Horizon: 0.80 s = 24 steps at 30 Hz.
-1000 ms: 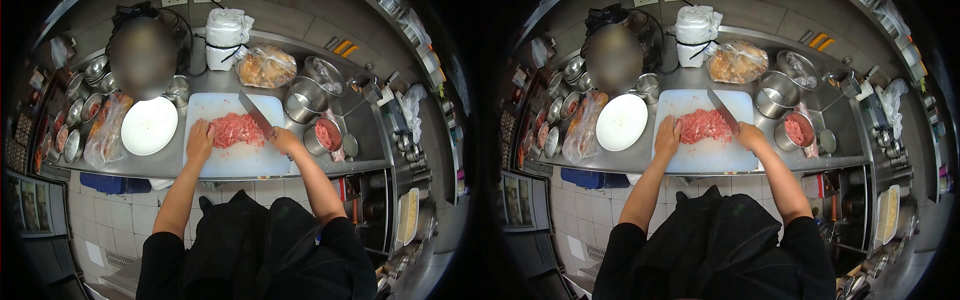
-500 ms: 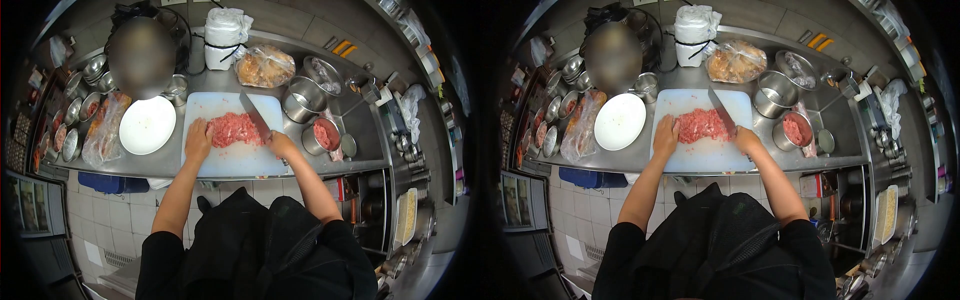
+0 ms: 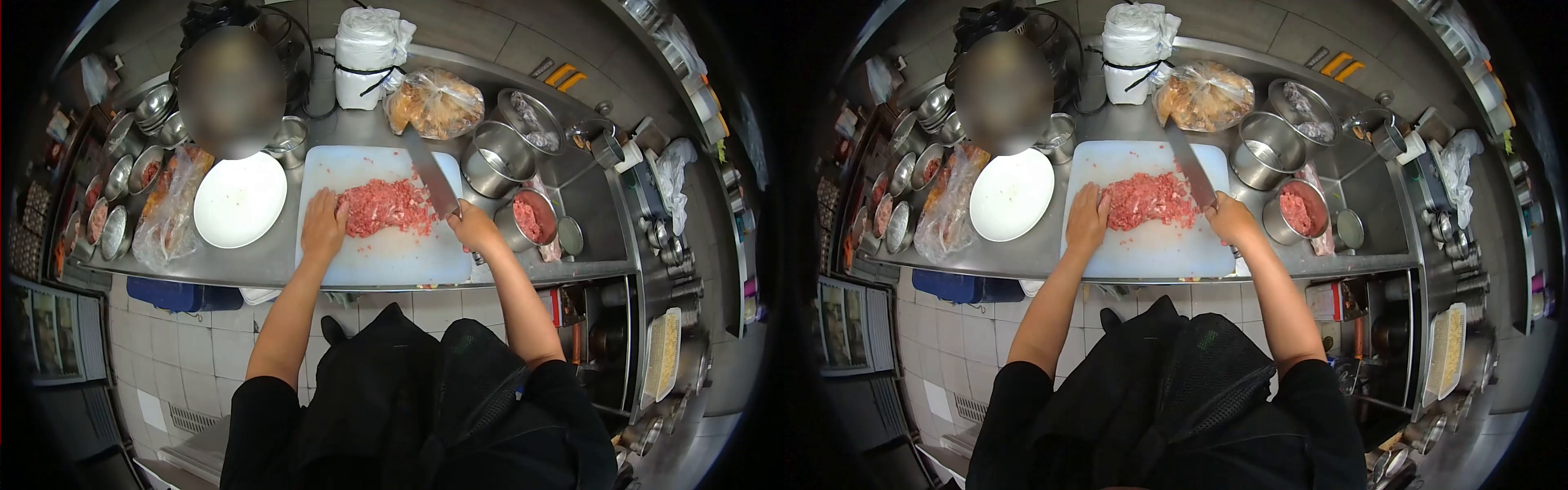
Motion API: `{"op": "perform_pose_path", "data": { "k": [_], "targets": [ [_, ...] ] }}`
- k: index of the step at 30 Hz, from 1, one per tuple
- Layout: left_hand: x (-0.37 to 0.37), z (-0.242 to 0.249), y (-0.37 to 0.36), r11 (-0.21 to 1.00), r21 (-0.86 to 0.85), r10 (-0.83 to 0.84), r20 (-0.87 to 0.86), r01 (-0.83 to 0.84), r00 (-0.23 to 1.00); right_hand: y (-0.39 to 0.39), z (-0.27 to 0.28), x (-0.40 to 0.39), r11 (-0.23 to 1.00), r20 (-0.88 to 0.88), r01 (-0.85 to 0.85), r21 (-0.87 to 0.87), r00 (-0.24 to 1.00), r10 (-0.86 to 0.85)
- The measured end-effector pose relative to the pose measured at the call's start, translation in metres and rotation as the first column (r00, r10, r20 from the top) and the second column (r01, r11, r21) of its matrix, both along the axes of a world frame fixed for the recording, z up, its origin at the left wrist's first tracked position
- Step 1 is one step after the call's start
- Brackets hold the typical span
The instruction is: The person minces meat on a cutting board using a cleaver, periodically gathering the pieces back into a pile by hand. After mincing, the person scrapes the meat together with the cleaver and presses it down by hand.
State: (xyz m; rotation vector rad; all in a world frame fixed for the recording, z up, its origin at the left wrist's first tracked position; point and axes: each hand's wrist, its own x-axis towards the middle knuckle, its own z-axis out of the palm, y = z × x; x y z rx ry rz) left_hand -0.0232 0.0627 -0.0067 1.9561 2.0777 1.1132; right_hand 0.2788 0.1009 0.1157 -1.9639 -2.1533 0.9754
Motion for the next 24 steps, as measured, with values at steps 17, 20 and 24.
{"op": "perform_pose_path", "data": {
  "k": [17, 20, 24],
  "targets": [
    [-0.002, 0.003, 0.000, 1.000, -0.004, -0.013, -0.026, 0.013, 1.000, -0.008, 0.019, -0.020, 0.999, -0.048, 0.024, 0.034, 0.999, -0.022],
    [-0.003, 0.000, 0.003, 1.000, -0.001, -0.005, -0.028, 0.005, 1.000, 0.002, -0.017, -0.015, 0.998, 0.035, -0.028, -0.052, 0.999, 0.030],
    [-0.001, -0.001, 0.002, 1.000, 0.011, -0.002, -0.009, 0.003, 1.000, -0.004, 0.016, -0.014, 0.998, 0.009, -0.043, -0.041, 0.999, 0.044]
  ]
}}
